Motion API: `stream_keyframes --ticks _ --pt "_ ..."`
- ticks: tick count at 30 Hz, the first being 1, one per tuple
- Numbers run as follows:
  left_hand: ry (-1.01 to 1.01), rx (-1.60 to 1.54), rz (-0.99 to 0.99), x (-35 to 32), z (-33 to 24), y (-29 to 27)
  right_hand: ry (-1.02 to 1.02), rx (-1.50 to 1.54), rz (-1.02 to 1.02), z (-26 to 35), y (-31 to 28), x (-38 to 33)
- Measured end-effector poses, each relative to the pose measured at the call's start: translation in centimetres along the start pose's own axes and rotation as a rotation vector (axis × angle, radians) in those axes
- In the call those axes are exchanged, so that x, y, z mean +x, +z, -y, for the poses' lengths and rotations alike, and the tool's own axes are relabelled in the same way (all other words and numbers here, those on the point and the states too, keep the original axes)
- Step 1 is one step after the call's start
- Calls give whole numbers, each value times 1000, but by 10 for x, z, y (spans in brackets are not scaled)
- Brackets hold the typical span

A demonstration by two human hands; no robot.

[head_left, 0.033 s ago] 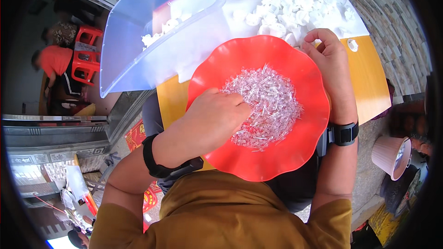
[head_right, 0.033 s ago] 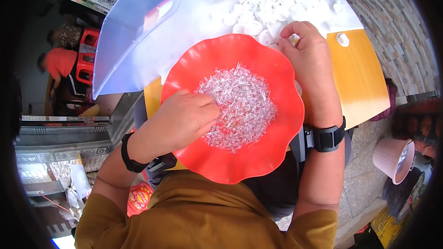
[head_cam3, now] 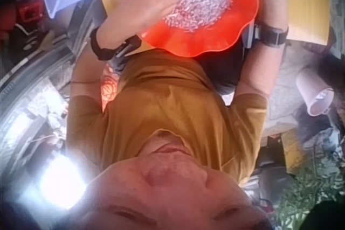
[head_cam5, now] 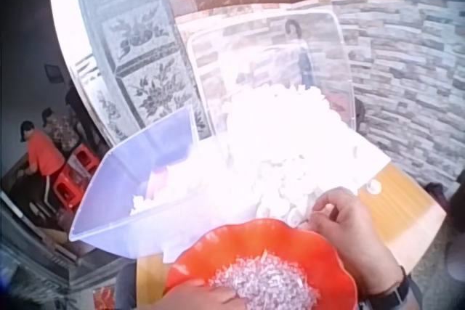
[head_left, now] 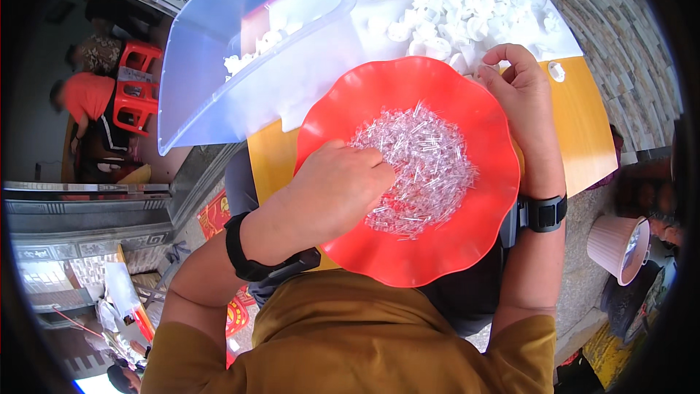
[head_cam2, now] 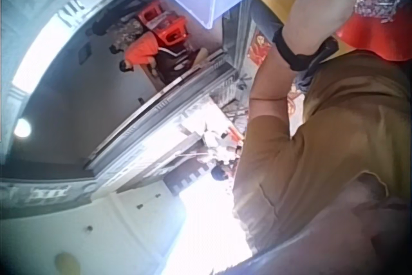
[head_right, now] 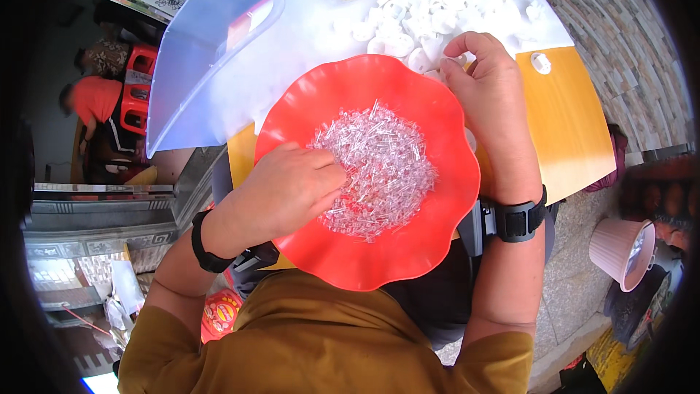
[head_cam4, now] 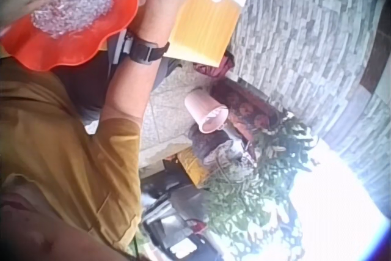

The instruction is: Assembling small white plastic caps by inserting clear crystalline components into them.

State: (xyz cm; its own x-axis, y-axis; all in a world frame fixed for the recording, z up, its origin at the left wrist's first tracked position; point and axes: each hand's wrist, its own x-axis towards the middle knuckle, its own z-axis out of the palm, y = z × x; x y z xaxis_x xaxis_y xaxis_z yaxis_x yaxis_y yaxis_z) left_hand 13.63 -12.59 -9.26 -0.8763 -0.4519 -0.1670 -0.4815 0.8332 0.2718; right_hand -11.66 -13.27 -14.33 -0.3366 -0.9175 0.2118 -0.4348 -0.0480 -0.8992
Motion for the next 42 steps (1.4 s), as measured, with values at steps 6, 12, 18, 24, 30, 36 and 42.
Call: stream_keyframes --ticks 6,12,18,24,30,36,42 --pt "-8 -71 -97 1 -4 1 -37 290 -78 -1 -8 5" --pt "49 -16 -40 2 -2 6 86 825 -3 27 -35 -2" --pt "18 -49 -18 -1 -7 -11 4 1274 243 64 -40 -34" --pt "-44 -256 -235 1 -24 -36 -35 1245 277 77 -33 -53" --pt "-16 -804 -249 -6 -30 -46 -259 895 361 84 -19 -63" --pt "-105 -1468 -301 -25 -33 -27 -179 702 450 99 -5 -73" --pt "-311 -1601 -234 -38 -29 -29 -308 565 515 102 7 -76"
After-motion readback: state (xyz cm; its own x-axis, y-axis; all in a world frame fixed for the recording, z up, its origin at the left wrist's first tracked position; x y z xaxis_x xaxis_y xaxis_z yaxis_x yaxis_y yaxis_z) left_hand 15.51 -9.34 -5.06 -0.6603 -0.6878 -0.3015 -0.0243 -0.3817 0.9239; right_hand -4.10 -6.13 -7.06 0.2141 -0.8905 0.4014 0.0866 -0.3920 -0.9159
